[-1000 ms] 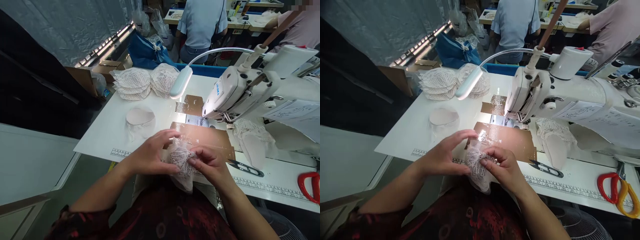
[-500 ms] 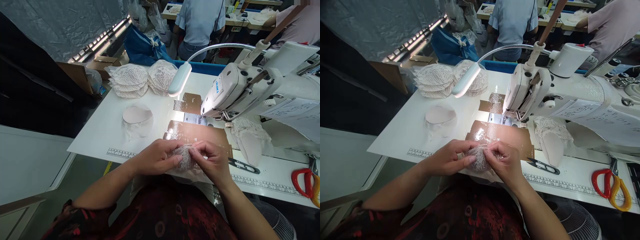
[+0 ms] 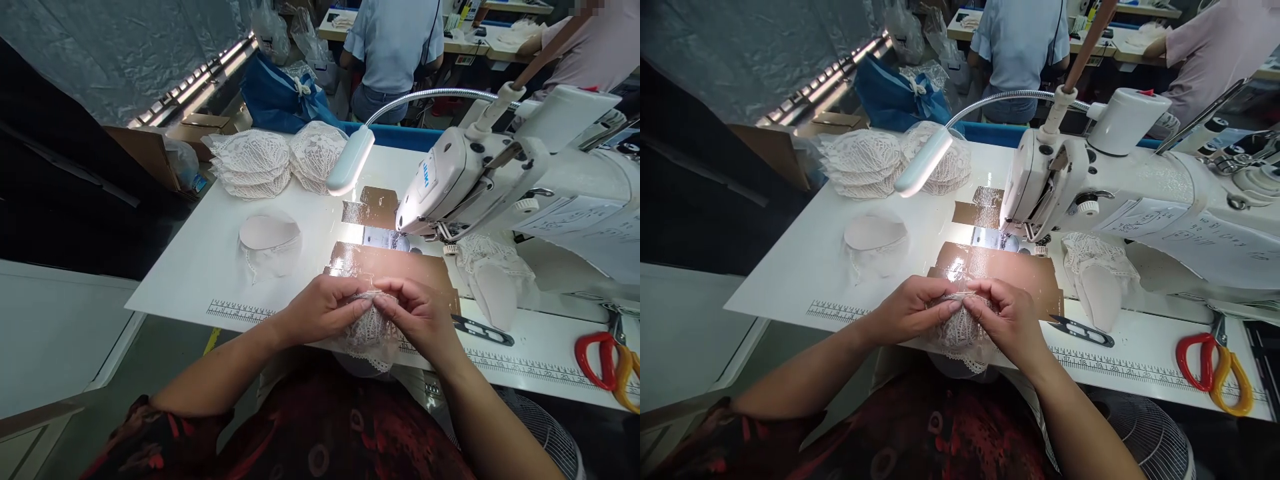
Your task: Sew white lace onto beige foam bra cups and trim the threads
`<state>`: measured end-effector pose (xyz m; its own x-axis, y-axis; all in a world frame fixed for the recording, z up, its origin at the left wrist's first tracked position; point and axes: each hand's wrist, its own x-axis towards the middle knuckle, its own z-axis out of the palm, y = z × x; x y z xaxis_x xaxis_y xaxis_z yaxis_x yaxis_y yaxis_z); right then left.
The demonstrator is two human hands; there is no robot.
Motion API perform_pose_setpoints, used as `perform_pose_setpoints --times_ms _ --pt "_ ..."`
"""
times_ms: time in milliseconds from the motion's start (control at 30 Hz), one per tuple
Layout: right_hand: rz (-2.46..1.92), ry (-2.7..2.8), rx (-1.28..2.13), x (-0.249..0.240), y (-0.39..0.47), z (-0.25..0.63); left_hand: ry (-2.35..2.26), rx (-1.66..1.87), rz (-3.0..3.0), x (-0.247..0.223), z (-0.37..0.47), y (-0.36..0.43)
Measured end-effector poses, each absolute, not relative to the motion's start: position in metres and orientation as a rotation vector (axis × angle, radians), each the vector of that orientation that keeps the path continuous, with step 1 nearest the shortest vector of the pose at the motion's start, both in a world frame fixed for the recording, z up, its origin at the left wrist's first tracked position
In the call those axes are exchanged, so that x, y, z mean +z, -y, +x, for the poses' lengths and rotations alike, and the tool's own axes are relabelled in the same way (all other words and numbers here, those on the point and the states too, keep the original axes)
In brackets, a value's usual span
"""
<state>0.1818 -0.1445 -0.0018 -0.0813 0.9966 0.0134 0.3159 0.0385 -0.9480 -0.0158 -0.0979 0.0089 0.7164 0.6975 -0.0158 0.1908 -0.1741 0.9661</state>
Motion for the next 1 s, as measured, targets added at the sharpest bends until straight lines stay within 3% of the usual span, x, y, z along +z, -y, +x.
perform_pose_setpoints --times_ms 300,767,867,1000 --pt "-1.293 1.443 1.256 0.004 0.145 0.185 -0.524 0.340 1.453 0.012 -0.021 0.085" --pt "-1.219 1.072 1.523 -0.005 0.138 0.197 -0.828 0.607 0.835 0.001 0.002 0.100" --pt "-1.264 1.007 1.416 -0.007 0.139 0.217 -1.108 0.860 0.984 0.019 -0.024 0.084" --pt "-1.415 1.119 1.229 -0.007 0.142 0.247 -1.474 1.196 1.787 0.039 -0.040 0.051"
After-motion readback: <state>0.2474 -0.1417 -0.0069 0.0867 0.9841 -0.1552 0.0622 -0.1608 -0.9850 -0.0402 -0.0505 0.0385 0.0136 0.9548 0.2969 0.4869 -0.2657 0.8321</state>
